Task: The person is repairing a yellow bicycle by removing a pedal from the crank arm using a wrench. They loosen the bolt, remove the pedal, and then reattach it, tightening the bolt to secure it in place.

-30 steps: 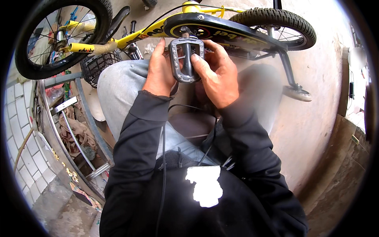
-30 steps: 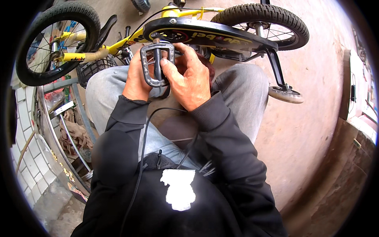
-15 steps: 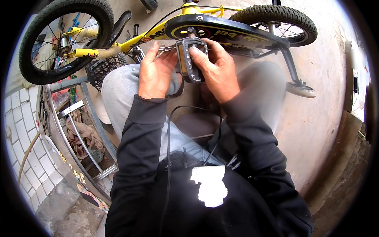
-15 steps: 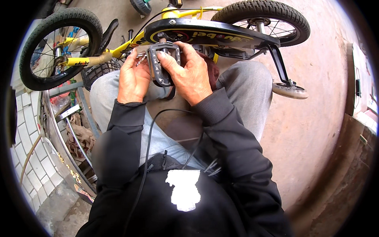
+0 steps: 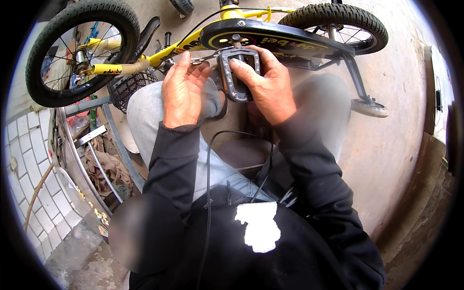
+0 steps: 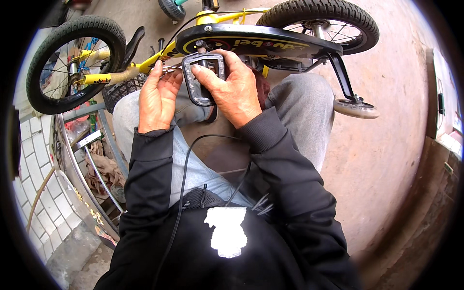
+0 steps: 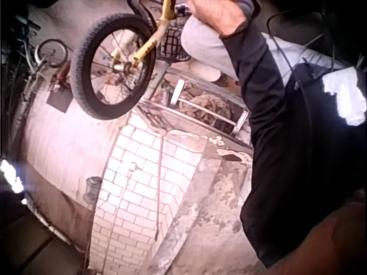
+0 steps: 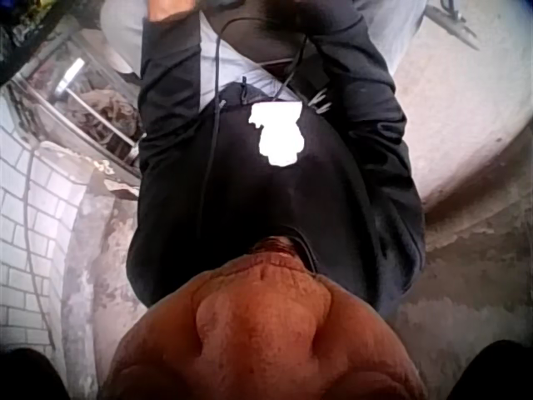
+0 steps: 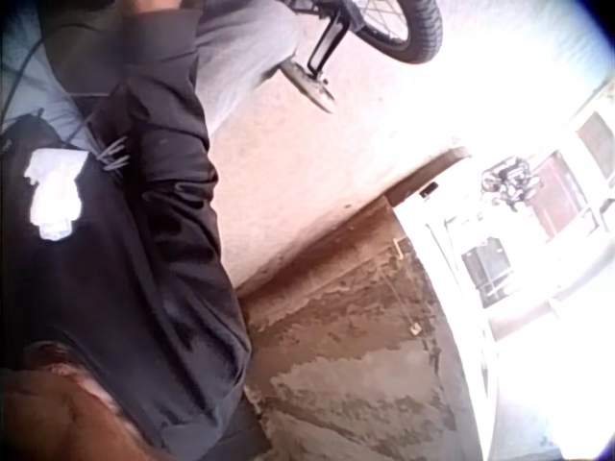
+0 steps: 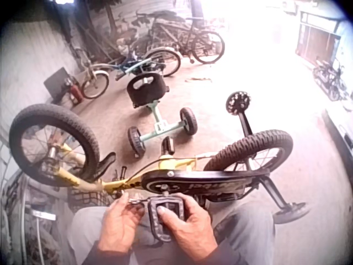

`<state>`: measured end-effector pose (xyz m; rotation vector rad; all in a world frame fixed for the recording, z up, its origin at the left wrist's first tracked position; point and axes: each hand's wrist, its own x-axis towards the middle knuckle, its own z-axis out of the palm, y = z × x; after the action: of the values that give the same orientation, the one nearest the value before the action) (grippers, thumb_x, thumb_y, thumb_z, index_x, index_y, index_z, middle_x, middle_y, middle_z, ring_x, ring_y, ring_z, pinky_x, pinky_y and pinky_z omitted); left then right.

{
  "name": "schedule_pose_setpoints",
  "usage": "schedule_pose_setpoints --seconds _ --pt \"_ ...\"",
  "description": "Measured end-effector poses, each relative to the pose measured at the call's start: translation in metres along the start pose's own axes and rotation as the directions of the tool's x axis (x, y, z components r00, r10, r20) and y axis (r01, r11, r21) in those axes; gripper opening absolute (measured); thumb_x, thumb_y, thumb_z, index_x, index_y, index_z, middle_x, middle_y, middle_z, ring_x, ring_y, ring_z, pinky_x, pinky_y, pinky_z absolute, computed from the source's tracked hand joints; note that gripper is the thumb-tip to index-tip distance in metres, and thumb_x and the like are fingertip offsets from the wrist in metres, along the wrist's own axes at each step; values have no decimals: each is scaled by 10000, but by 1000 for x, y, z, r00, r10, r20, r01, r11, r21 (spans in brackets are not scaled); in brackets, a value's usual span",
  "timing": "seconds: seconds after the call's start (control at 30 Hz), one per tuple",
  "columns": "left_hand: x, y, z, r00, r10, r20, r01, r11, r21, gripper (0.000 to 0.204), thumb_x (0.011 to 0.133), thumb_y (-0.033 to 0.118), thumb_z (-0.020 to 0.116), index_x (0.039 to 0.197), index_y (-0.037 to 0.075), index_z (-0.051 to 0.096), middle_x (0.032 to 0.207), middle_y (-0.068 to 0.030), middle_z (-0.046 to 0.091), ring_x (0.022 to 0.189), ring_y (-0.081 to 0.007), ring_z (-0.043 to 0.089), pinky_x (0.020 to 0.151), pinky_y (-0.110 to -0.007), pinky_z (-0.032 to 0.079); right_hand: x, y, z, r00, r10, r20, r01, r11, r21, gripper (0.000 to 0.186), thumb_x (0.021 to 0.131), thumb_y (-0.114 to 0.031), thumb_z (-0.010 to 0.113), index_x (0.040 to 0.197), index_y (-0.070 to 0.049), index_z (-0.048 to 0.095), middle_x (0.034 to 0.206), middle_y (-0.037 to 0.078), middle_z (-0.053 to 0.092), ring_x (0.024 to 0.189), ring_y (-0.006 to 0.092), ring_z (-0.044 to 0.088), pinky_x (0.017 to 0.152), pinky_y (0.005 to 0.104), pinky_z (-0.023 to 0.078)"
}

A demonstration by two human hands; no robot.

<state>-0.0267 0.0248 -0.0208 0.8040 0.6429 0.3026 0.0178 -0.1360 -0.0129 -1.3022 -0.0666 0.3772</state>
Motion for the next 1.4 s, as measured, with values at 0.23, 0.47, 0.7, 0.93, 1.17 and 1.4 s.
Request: schedule_pose_setpoints --seconds 0.23,0.47,0.7,0.93,1.17,1.4 --pt "-12 6 5 999 38 -31 -35 995 90 252 865 168 647 981 -16 519 928 -114 598 817 -209 613 745 -327 544 -1 1 0 996 -81 -46 75 991 -115 417 774 -203 728 1083 28 570 873 97 667 772 108 625 698 252 510" --pt "-1 6 -2 1000 -10 11 9 997 82 269 868 191 645 1006 -10 531 942 -111 593 847 -224 616 785 -340 537 0 3 -1 989 -140 -42 130 975 -181 424 818 -254 694 1094 40 565 885 132 668 780 129 636 708 267 510" --pt "2 -2 -4 997 -48 58 51 997 -52 284 873 206 639 1033 -3 534 942 -113 596 880 -239 615 799 -351 535 1 3 -1 999 -48 3 48 994 -101 423 835 -253 677 1107 52 565 916 114 667 807 122 625 726 253 502" --pt "-2 2 -3 999 -20 35 19 1000 19 291 873 205 638 1026 -18 531 933 -117 596 854 -244 622 773 -347 542 2 6 0 999 -50 8 51 995 -85 413 838 -255 674 1099 49 573 912 112 666 803 114 622 720 251 500" --pt "2 3 -4 998 -20 56 19 1000 17 288 879 201 629 1032 -22 531 927 -120 596 855 -243 622 767 -356 548 9 0 -9 904 -384 -186 259 840 -476 290 839 -225 671 997 10 605 835 141 645 701 212 638 652 298 500" --pt "3 2 -4 998 -19 60 18 1000 18 283 883 195 623 1035 -29 540 940 -120 601 859 -242 621 769 -358 550 40 -24 -33 769 -612 185 313 108 -943 445 764 -260 702 1133 -32 602 1101 130 611 1055 302 539 917 376 422"
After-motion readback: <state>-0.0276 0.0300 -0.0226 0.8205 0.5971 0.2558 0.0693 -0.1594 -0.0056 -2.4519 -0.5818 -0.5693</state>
